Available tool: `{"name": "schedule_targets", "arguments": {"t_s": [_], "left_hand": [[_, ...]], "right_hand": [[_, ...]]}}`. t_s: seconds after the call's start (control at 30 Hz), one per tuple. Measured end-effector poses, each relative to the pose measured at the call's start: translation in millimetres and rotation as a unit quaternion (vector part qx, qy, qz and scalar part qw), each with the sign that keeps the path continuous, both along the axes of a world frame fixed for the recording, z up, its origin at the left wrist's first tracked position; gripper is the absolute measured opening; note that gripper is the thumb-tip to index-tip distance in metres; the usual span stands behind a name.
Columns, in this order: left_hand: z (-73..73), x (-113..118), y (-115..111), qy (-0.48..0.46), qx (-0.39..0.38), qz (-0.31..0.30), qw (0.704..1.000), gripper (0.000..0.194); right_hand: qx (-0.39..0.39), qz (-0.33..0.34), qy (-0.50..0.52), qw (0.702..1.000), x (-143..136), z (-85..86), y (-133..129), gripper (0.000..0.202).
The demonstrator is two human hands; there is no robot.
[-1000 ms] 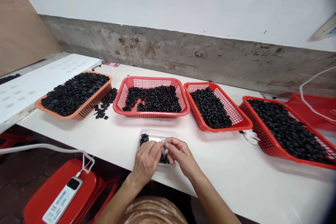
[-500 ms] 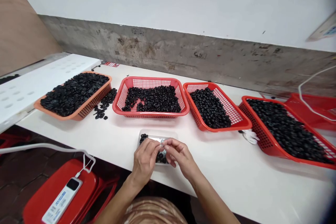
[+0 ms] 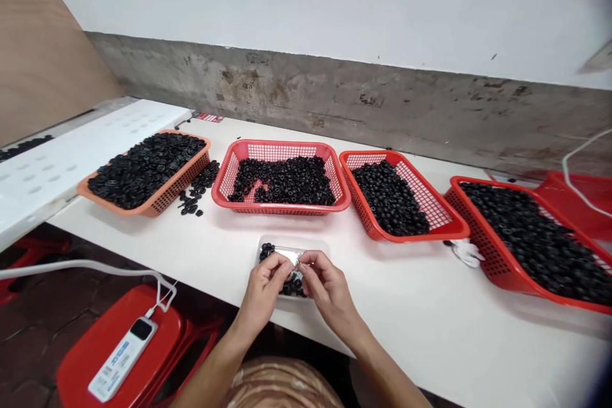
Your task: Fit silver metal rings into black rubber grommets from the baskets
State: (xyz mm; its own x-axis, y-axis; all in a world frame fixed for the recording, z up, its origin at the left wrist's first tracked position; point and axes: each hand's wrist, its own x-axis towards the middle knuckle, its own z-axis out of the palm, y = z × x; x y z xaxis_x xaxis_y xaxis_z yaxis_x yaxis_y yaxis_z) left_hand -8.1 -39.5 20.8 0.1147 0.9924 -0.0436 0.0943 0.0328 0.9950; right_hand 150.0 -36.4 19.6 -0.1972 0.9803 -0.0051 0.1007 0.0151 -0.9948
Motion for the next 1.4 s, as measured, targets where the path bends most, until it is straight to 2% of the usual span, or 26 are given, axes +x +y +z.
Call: {"name": "schedule_targets", "arguments": {"t_s": [0.13,0.27,0.53,0.6,0.67,0.73,0.8,0.87,0.93,1.07,1.2,1.3,1.4], "left_hand": [[-1.1,-1,1,0.011,0.014,0.011,1.0,0.022],[-0.6,-1,3,0.022,0.053,-0.01,0.998,0.017],[-4.5,-4,1,0.024,0.056,0.004,0.998,0.044],[-3.9,-6,-1,0.068,0.096,-0.003,0.993,0.047],[-2.0,-8,-2,0.128,0.167,-0.01,0.978,0.05],[1.2,-12,-4,0.166,0.234,-0.022,0.958,0.051],[5.2,-16,-4,0.163,0.266,-0.043,0.949,0.052],[8.7,-20,-5,0.138,0.264,-0.057,0.953,0.05],[10.3,-23,-5,0.107,0.242,-0.047,0.963,0.047],[8.5,-25,-5,0.056,0.176,-0.006,0.983,0.037],[8.7,-29,-5,0.058,0.166,0.005,0.984,0.034],[11.2,-33,-4,0.068,0.174,-0.005,0.982,0.032],[10.4,-34,-4,0.019,0.147,-0.014,0.989,0.03]], "right_hand": [[-0.008,-0.016,-0.001,1.0,3,-2.1,1,0.025],[-0.011,-0.017,-0.015,1.0,11,-1.2,1,0.024],[0.073,0.025,-0.167,0.983,8,11.3,-3,0.015],[0.089,0.039,-0.178,0.979,5,12.4,-3,0.014],[0.086,0.047,-0.161,0.982,3,13.0,-1,0.014],[0.028,0.064,-0.081,0.994,3,13.9,3,0.016],[-0.099,0.109,0.05,0.988,4,15.4,7,0.026],[-0.229,0.163,0.17,0.945,5,17.6,12,0.039],[-0.295,0.188,0.227,0.909,4,20.0,15,0.046],[-0.308,0.202,0.247,0.896,-1,23.2,22,0.043],[-0.324,0.228,0.236,0.887,-6,24.4,27,0.045],[-0.32,0.218,0.211,0.898,-9,26.3,26,0.044],[-0.286,0.198,0.172,0.922,-10,27.2,25,0.044]]}}
